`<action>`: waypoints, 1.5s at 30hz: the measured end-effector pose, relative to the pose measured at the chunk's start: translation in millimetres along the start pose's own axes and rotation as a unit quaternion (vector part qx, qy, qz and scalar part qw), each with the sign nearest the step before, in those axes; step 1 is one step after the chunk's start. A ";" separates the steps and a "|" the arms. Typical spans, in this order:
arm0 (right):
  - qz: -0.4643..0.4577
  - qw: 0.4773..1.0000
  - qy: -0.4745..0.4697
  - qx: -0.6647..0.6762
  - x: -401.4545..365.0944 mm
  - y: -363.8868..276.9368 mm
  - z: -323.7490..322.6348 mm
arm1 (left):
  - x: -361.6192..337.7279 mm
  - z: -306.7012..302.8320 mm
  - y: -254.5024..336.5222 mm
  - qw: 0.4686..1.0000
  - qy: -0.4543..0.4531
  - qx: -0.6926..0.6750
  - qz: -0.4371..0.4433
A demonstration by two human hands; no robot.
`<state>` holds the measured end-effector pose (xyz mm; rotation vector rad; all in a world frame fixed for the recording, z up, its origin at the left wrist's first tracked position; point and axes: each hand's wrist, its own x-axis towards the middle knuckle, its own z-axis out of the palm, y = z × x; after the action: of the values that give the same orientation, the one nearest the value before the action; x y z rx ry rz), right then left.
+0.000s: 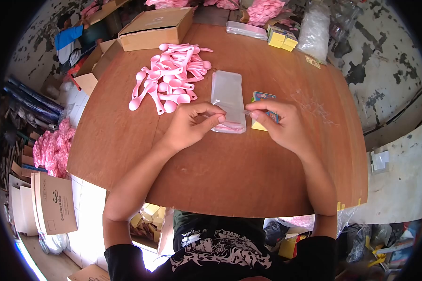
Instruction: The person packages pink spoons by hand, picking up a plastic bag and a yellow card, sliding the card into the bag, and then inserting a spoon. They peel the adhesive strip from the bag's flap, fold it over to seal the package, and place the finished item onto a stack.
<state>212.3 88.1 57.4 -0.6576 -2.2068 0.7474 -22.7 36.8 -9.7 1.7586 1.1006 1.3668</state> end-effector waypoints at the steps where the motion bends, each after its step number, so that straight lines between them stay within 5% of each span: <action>1: 0.051 0.998 -0.002 -0.025 1.6 -0.7 -8.0 | 0.7 -1.3 -1.2 0.999 0.017 -0.036 0.004; 3: 0.090 0.992 -0.017 -0.086 1.4 12.1 -25.5 | 1.2 -4.4 2.2 0.997 0.034 -0.073 0.008; 5: 0.029 0.934 -0.108 -0.339 1.5 19.4 -38.8 | 3.1 -10.6 14.1 0.966 0.063 -0.232 -0.092; 14: 0.041 0.946 -0.164 -0.277 -5.1 41.3 -41.9 | 2.4 -8.3 17.8 0.940 0.081 -0.303 -0.133; 18: 0.047 0.947 -0.160 -0.276 -2.9 23.3 -52.4 | 1.8 -6.8 15.6 0.962 0.068 -0.213 -0.157; 20: 0.080 0.972 0.088 -0.204 -0.8 10.9 -50.0 | 1.1 -6.5 20.7 0.970 0.061 -0.173 -0.162; 24: 0.049 0.973 0.188 -0.124 2.5 6.4 -44.1 | -0.4 -0.1 28.0 0.974 0.048 -0.138 -0.173; 26: -0.163 0.876 0.153 -0.427 4.3 5.5 -41.3 | -0.4 0.9 28.9 0.974 0.048 -0.131 -0.181; 30: -0.150 0.884 -0.026 -0.441 0.0 25.3 -44.0 | 0.1 -1.1 24.9 0.973 0.054 -0.133 -0.179; 33: -0.037 0.930 -0.145 -0.335 -3.0 25.8 -49.6 | -0.7 -1.3 22.5 0.972 0.063 -0.139 -0.176; 35: 0.004 0.986 0.056 -0.157 -4.2 19.0 -49.4 | -0.6 -0.1 24.1 0.972 0.068 -0.150 -0.170; 36: 0.003 0.986 0.055 -0.158 -5.7 10.6 -47.8 | -1.5 0.7 27.3 0.971 0.057 -0.142 -0.182; 38: 0.007 0.976 0.194 0.095 -8.6 -9.1 -38.9 | -4.2 3.7 32.3 0.971 0.045 -0.135 -0.194; 45: 0.023 0.988 0.130 0.085 -10.4 -10.2 -16.6 | -11.4 11.9 45.3 0.969 -0.034 -0.188 -0.159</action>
<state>228.8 79.5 69.3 -0.6804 -1.8744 0.8150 -2.2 6.6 21.8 1.2846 0.9618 1.2130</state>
